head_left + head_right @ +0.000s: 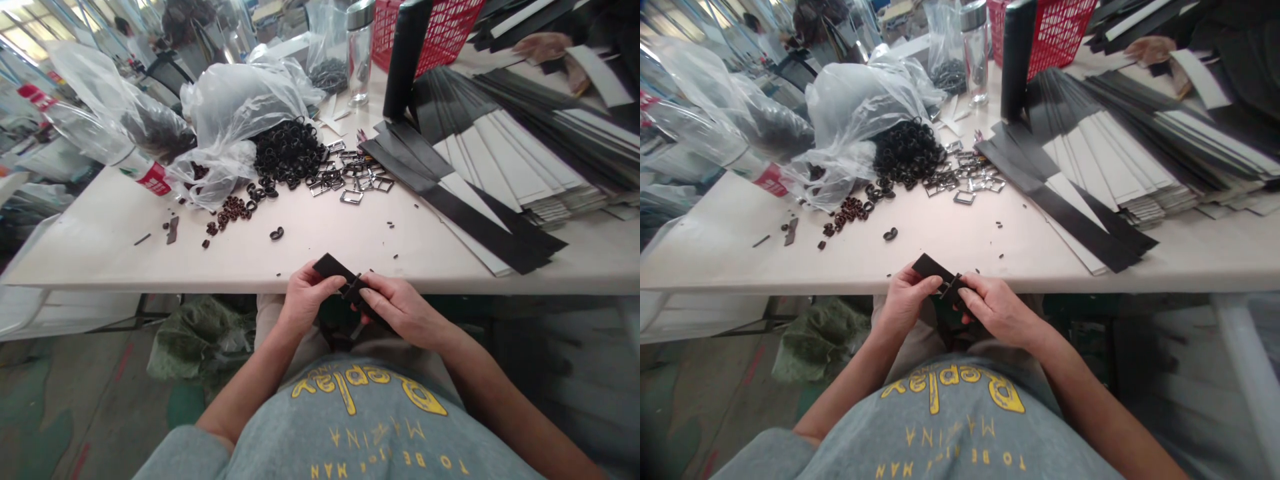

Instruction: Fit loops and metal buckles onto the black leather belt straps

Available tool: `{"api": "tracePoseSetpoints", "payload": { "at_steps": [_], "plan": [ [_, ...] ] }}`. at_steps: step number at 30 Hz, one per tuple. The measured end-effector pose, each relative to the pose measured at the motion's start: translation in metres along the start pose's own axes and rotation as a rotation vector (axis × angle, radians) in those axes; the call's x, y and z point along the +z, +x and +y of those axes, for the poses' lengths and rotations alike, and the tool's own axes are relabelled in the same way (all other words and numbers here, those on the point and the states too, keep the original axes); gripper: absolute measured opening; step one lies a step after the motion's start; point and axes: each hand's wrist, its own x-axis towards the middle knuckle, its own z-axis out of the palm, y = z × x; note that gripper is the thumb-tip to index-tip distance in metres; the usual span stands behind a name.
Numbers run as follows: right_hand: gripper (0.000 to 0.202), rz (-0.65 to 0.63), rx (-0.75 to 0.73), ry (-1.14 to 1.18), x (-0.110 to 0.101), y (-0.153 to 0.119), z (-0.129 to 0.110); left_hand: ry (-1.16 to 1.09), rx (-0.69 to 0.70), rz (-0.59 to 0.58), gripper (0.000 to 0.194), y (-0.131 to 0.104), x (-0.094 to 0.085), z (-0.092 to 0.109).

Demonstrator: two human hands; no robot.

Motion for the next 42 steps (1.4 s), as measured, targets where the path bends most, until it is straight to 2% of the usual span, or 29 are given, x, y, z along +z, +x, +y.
{"api": "tracePoseSetpoints", "payload": {
  "at_steps": [5, 9, 16, 21, 27, 33, 39, 42],
  "plan": [
    [0.024, 0.071, -0.031, -0.033, 0.009, 0.000, 0.002, -0.095, -0.149, -0.132, 0.032, -0.001, 0.001, -0.002],
    [0.027, 0.057, -0.059, -0.023, 0.008, 0.000, -0.001, -0.119, -0.167, -0.137, 0.032, 0.000, 0.005, 0.001],
    [0.025, 0.264, -0.025, -0.007, 0.017, 0.004, -0.005, -0.069, -0.078, -0.101, 0.030, 0.001, 0.006, 0.002],
    [0.025, 0.259, -0.037, -0.030, 0.017, 0.004, -0.007, -0.090, -0.026, -0.071, 0.028, 0.001, 0.001, -0.003],
    [0.025, 0.195, -0.085, -0.106, 0.011, 0.002, -0.005, -0.067, 0.091, 0.026, 0.024, 0.002, 0.008, -0.006],
    [0.029, 0.291, -0.084, -0.111, 0.018, 0.003, -0.006, 0.106, 0.254, 0.125, 0.018, 0.000, 0.012, -0.011],
    [0.037, 0.387, -0.033, -0.124, 0.029, 0.003, -0.001, 0.135, 0.262, 0.129, 0.018, 0.001, 0.005, -0.019],
    [0.043, 0.393, -0.027, -0.278, 0.028, -0.003, 0.004, 0.142, 0.211, 0.102, 0.024, -0.006, 0.010, -0.020]
  ]
}}
